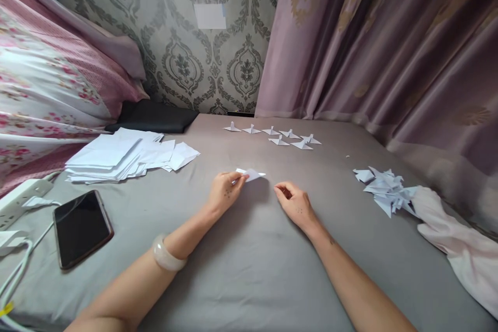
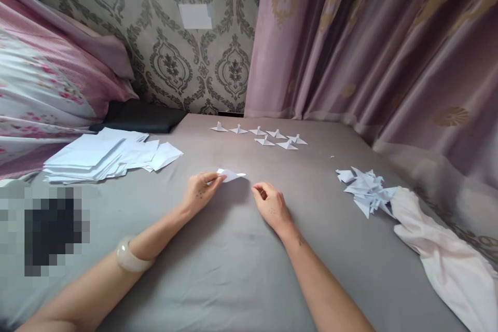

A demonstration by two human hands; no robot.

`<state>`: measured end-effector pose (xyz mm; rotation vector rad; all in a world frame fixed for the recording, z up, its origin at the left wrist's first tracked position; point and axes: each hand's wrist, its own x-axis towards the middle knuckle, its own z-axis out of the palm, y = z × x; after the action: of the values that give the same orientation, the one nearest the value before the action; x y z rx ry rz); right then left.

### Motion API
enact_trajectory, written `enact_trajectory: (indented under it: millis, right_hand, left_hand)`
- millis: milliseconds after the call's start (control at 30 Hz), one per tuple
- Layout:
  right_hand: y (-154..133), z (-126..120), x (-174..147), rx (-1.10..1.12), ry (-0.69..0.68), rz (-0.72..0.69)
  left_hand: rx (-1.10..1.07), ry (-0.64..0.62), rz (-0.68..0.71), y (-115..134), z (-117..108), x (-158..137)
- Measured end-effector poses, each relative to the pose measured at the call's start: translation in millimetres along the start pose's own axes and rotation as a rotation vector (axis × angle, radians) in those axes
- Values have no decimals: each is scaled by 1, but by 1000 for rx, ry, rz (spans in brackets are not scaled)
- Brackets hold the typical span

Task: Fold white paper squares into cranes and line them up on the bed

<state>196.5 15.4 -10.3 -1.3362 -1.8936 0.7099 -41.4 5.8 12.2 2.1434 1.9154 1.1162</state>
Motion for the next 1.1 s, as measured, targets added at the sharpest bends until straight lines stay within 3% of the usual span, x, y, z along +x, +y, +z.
enact_trajectory:
  millis: [67,133,300,400,533,700,900,1100]
  right_hand:
    - [-3,0,-1,-39,83,-60]
    - [-9,0,-3,-102,110,-151]
    - [-23,6,-8,-297,-45,-381]
    - [-23,6,-9,-397,-111,-419]
    - [-15,1,-9,-438,-60,-448]
    - [-12,-2,-9,-372,-94,-401]
    - [-16,-4,-12,-308,-166,-343]
    - [-14,-3,-11,-211,-112,-236]
  left_hand:
    - [-41,-150,-30,12,9,-7]
    - [-36,-215,41,19,14,-14]
    - [24,-319,316,28,17,-23]
    - [64,-349,338,28,15,-23]
    - [77,-367,367,16,11,-20]
    - [109,-427,340,6,6,-15]
    - [94,-443,245,16,1,-20]
    - [-9,-343,49,21,5,-28]
